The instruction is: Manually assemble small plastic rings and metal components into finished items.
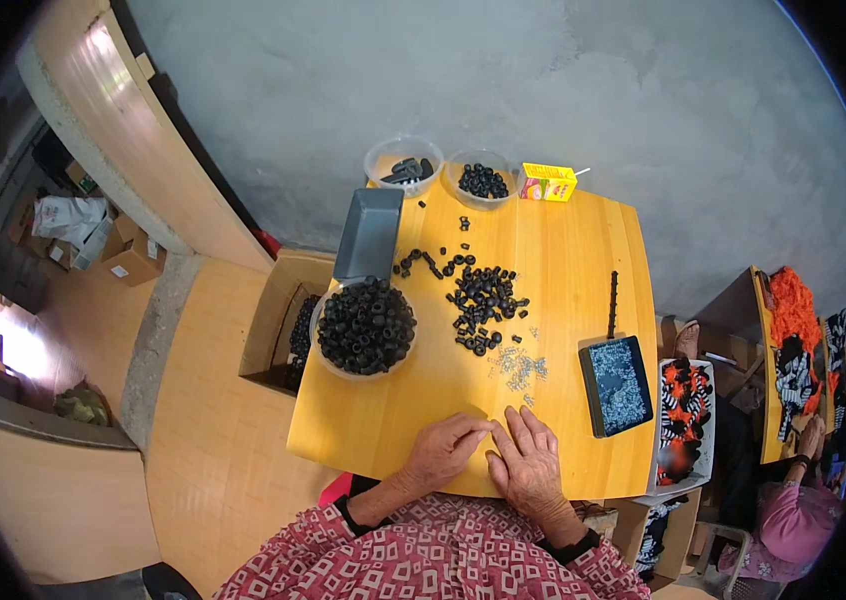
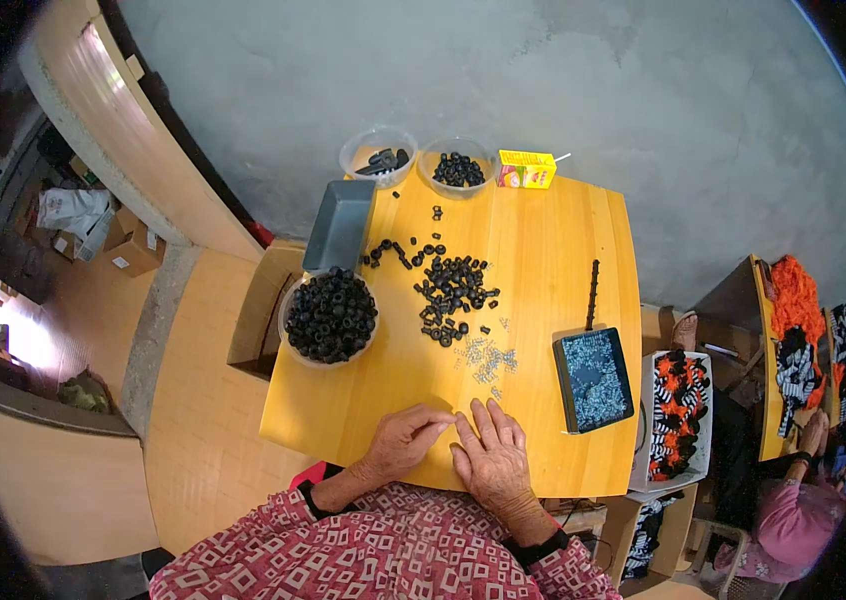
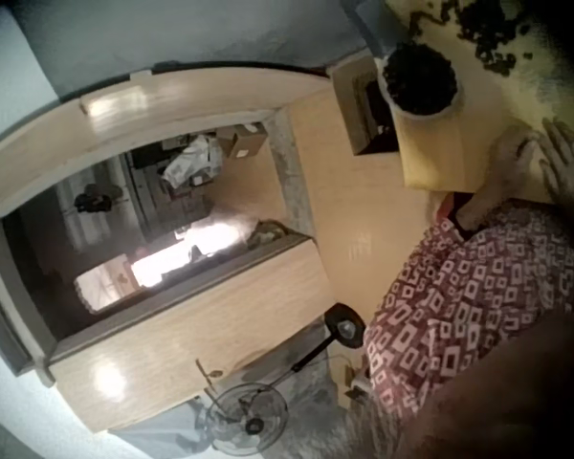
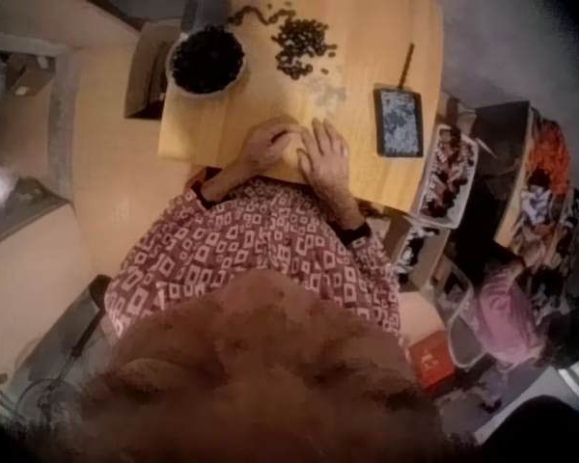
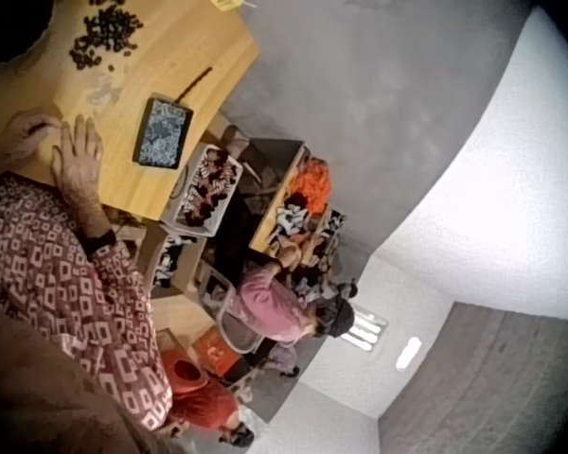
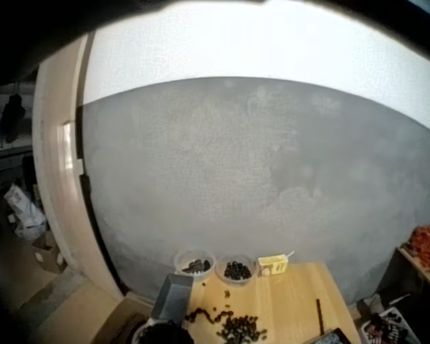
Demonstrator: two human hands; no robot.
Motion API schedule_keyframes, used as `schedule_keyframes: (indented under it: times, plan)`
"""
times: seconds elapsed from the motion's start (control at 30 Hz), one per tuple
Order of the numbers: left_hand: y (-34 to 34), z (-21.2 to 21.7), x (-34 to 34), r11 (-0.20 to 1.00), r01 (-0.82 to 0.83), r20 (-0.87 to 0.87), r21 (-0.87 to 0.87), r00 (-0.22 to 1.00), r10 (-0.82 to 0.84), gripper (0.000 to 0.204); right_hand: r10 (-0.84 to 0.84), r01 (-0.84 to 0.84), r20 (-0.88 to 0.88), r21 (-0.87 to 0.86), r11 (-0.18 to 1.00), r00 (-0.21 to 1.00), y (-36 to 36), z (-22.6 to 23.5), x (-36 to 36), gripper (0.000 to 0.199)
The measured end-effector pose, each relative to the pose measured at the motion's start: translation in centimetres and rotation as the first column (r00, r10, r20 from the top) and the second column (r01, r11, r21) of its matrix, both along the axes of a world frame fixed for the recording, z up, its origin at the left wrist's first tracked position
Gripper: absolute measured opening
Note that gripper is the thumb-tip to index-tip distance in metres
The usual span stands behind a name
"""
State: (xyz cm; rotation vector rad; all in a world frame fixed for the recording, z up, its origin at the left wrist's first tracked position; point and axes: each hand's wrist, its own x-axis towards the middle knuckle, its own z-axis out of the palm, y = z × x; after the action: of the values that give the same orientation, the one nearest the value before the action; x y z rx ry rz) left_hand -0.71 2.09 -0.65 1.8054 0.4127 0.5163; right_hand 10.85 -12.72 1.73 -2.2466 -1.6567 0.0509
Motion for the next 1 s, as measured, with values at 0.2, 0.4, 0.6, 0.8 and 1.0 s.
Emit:
schedule_keyframes:
  times: [0.2, 0.4, 0.6, 0.8, 1.0]
  plan:
    - [0.0, 0.2, -0.1, 1.0, 0.016, -0.032, 0.01, 0.999, -0.016, 0.015, -0.012, 0.012, -0.022, -0.01, 1.0, 1.0, -0.2, -0.1, 0.0, 0.047]
    - [0.0, -0.8, -0.1, 1.0, 0.012, 0.031, 0.021, 0.999, -0.013, 0.015, -0.019, 0.019, -0.023, -0.019, 1.0, 1.0, -0.2, -0.1, -0.1, 0.047]
    - [-0.1, 0.1, 0.0, 1.0, 0.024, 0.039, 0.012, 0.999, -0.024, 0.014, -0.019, 0.019, -0.034, -0.001, 1.0, 0.999, -0.3, 0.3, -0.1, 0.047]
    - [-0.1, 0.0, 0.1, 0.999, 0.004, 0.008, 0.032, 1.0, -0.004, 0.013, -0.054, 0.056, -0.068, 0.029, 0.998, 0.996, -0.3, 0.5, 0.3, 0.046]
    - [0.2, -0.3, 0.1, 1.0, -0.005, 0.07, -0.013, 0.998, 0.006, 0.012, -0.035, 0.041, -0.078, 0.079, 0.996, 0.996, -0.2, 0.5, 0.2, 0.046]
